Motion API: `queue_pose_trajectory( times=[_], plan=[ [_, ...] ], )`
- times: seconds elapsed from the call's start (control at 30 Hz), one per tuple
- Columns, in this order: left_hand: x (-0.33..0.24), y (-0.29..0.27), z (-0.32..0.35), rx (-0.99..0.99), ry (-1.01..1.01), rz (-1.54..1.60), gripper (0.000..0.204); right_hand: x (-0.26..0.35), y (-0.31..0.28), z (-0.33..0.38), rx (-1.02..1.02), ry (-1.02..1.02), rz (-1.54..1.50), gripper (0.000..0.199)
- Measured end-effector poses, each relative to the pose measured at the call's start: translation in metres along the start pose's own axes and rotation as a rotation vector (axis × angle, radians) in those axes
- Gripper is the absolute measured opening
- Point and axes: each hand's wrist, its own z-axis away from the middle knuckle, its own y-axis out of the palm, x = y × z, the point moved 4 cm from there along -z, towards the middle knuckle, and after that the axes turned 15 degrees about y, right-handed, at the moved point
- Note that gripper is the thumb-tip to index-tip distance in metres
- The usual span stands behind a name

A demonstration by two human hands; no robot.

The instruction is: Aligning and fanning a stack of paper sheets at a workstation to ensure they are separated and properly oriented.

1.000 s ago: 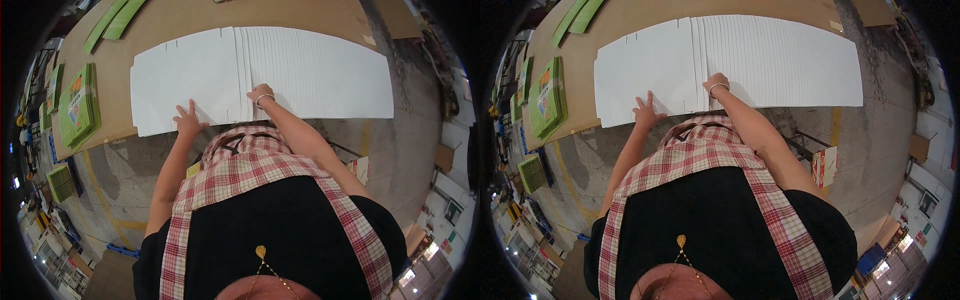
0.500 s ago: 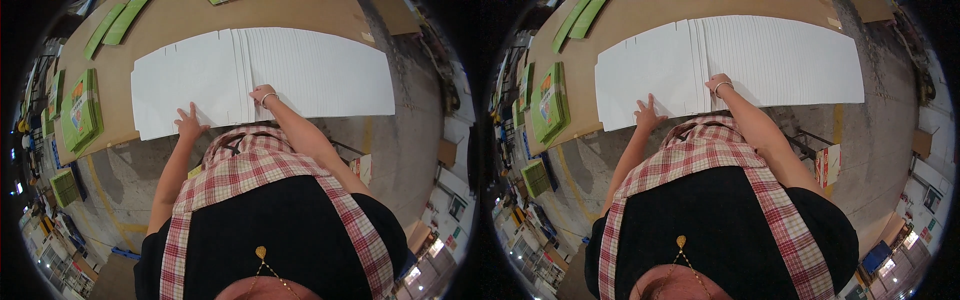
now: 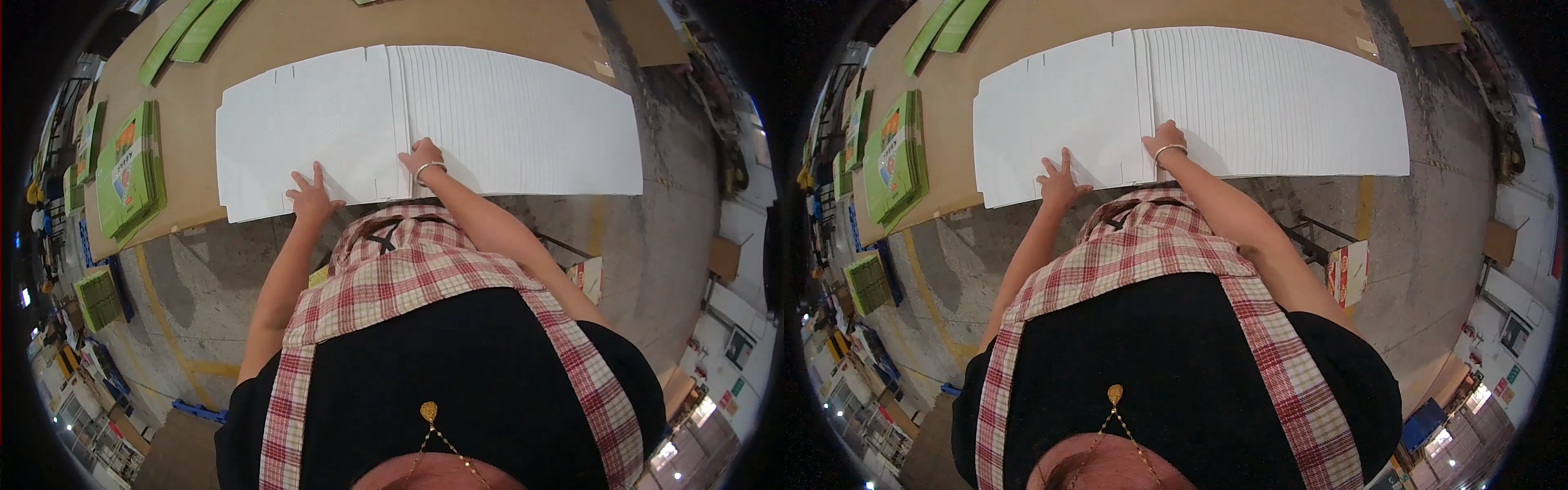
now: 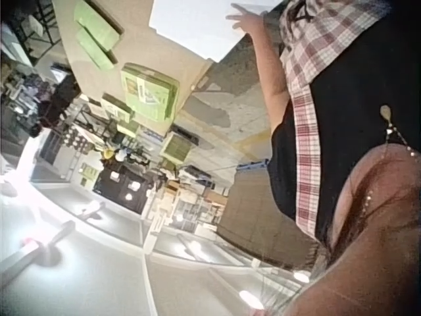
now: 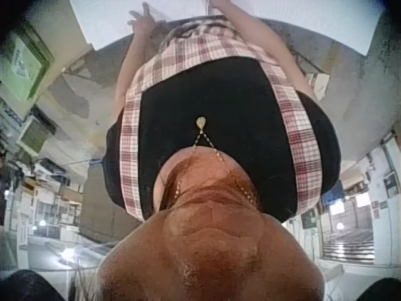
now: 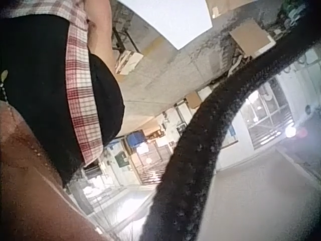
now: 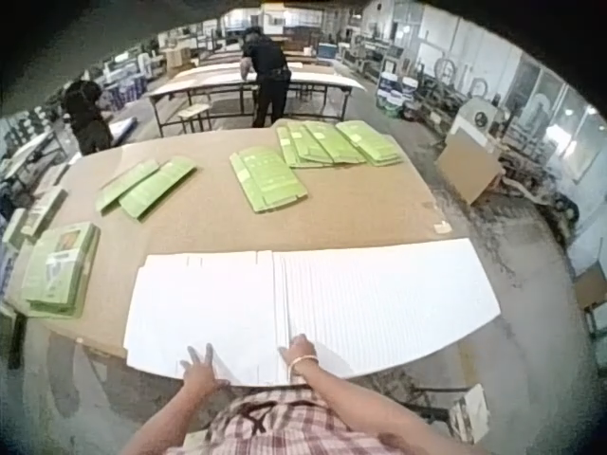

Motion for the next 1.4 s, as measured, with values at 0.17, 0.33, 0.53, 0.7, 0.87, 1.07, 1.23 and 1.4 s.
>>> queue_pose_trajectory(
  times=[0.17, 0.33, 0.53, 0.7, 0.87, 1.07, 1.23, 1.4],
  plan=[
    [-0.004, -0.002, 0.001, 0.003, 0.024, -0.004, 0.110, -0.007, 0.010, -0.021, 0.265, 0.035, 0.099, 0.035],
    [-0.001, -0.004, 0.002, 0.000, 0.022, -0.024, 0.109, -0.014, 0.010, -0.023, 0.153, 0.007, -0.067, 0.039],
    [0.005, -0.007, 0.003, -0.003, 0.017, -0.032, 0.108, -0.005, 0.003, -0.021, 0.162, 0.005, 0.087, 0.039],
    [0.005, -0.012, 0.005, 0.004, 0.007, -0.034, 0.107, -0.010, 0.004, -0.020, 0.416, 0.155, -0.232, 0.029],
    [0.001, -0.017, 0.005, 0.012, 0.024, -0.021, 0.107, -0.010, 0.001, -0.020, 0.321, 0.095, -0.202, 0.019],
    [0.000, -0.016, 0.004, 0.007, 0.026, 0.002, 0.108, -0.004, -0.014, -0.012, 0.157, -0.012, -0.002, 0.022],
    [0.000, -0.009, 0.002, -0.007, 0.033, -0.024, 0.109, 0.007, -0.012, 0.009, -0.010, -0.144, 0.045, 0.039],
    [-0.001, -0.007, 0.001, 0.002, 0.031, -0.060, 0.108, 0.007, -0.004, 0.004, 0.175, 0.029, -0.065, 0.036]
  ],
)
